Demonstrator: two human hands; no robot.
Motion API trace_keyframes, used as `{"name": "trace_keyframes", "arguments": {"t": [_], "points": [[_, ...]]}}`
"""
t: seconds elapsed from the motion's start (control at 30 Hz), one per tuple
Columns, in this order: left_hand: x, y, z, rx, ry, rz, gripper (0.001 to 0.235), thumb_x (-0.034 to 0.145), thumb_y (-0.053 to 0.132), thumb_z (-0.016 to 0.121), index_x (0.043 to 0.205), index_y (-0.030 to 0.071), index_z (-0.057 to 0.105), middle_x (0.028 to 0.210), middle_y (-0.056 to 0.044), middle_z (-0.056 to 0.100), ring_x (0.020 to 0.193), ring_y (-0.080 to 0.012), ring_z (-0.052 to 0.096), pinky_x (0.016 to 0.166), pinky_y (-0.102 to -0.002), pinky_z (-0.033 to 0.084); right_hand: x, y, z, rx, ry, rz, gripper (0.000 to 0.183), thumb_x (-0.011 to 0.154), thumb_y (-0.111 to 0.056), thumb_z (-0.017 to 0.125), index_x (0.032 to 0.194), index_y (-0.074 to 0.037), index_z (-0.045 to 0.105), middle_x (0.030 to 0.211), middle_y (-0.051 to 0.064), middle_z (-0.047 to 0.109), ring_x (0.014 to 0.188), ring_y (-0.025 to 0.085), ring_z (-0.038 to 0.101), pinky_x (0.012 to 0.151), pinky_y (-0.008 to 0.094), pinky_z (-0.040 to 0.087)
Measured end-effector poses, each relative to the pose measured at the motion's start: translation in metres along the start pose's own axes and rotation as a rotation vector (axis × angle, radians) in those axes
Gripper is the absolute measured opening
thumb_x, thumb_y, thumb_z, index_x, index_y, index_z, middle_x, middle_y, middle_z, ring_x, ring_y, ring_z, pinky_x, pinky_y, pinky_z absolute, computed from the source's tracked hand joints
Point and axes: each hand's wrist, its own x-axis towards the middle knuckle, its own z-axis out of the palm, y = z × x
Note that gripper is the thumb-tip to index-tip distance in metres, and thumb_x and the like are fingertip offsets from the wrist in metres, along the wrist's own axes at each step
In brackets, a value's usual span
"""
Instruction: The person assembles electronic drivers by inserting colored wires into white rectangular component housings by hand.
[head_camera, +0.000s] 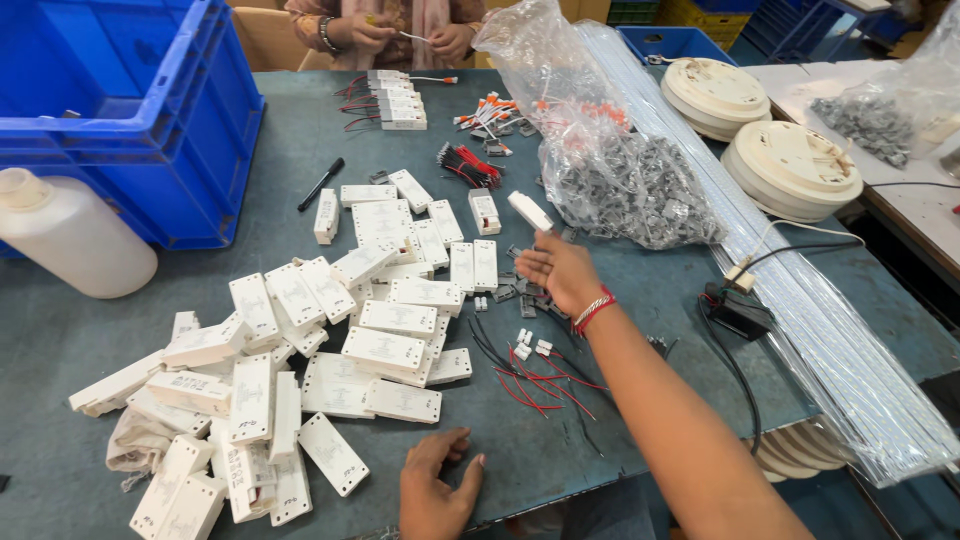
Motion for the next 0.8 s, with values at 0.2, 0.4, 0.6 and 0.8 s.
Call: {"name": "trace_keyframes", "arguments": {"t": [0.2, 0.4, 0.6, 0.8], "points": [[0.000, 0.008, -0.002, -0.022, 0.019, 0.007, 0.037, 0.066, 0.010, 0.084, 0.102, 0.006, 0.076, 0.085, -0.007, 0.076, 0.077, -0.0208, 0.069, 0.076, -0.034, 0.054, -0.057, 0.046, 0.042, -0.666, -0.118, -0.172, 0.028, 0.086, -0.018, 0.077, 0.110, -0.002, 0.073, 0.104, 0.020, 0.075, 0.085, 0.024, 0.069, 0.065, 0.030, 0.054], [0.001, 0.013, -0.007, -0.008, -0.024, 0.007, 0.034, 0.069, 0.010, 0.083, 0.102, 0.005, 0.076, 0.085, -0.008, 0.076, 0.077, -0.0215, 0.068, 0.077, -0.034, 0.053, -0.099, 0.068, 0.085, -1.189, -0.161, -1.200, 0.053, 0.071, -0.010, 0.082, 0.122, -0.004, 0.070, 0.127, 0.027, 0.063, 0.117, 0.042, 0.060, 0.096, 0.047, 0.051], [0.001, 0.014, -0.008, -0.035, -0.011, -0.005, 0.032, 0.069, 0.009, 0.082, 0.101, 0.005, 0.076, 0.083, -0.008, 0.076, 0.077, -0.0219, 0.068, 0.074, -0.034, 0.054, -0.088, 0.062, 0.090, -1.111, -0.230, -0.894, 0.046, 0.081, -0.014, 0.083, 0.125, -0.010, 0.070, 0.119, 0.012, 0.074, 0.111, 0.029, 0.071, 0.100, 0.038, 0.054], [0.001, 0.014, -0.009, -0.037, -0.011, 0.020, 0.034, 0.068, 0.010, 0.083, 0.102, 0.006, 0.076, 0.083, -0.008, 0.075, 0.076, -0.0223, 0.069, 0.074, -0.035, 0.054, -0.153, 0.014, 0.040, -0.517, -0.220, -0.692, 0.052, 0.076, -0.008, 0.085, 0.122, -0.004, 0.062, 0.107, 0.007, 0.070, 0.099, 0.018, 0.068, 0.088, 0.034, 0.057]]}}
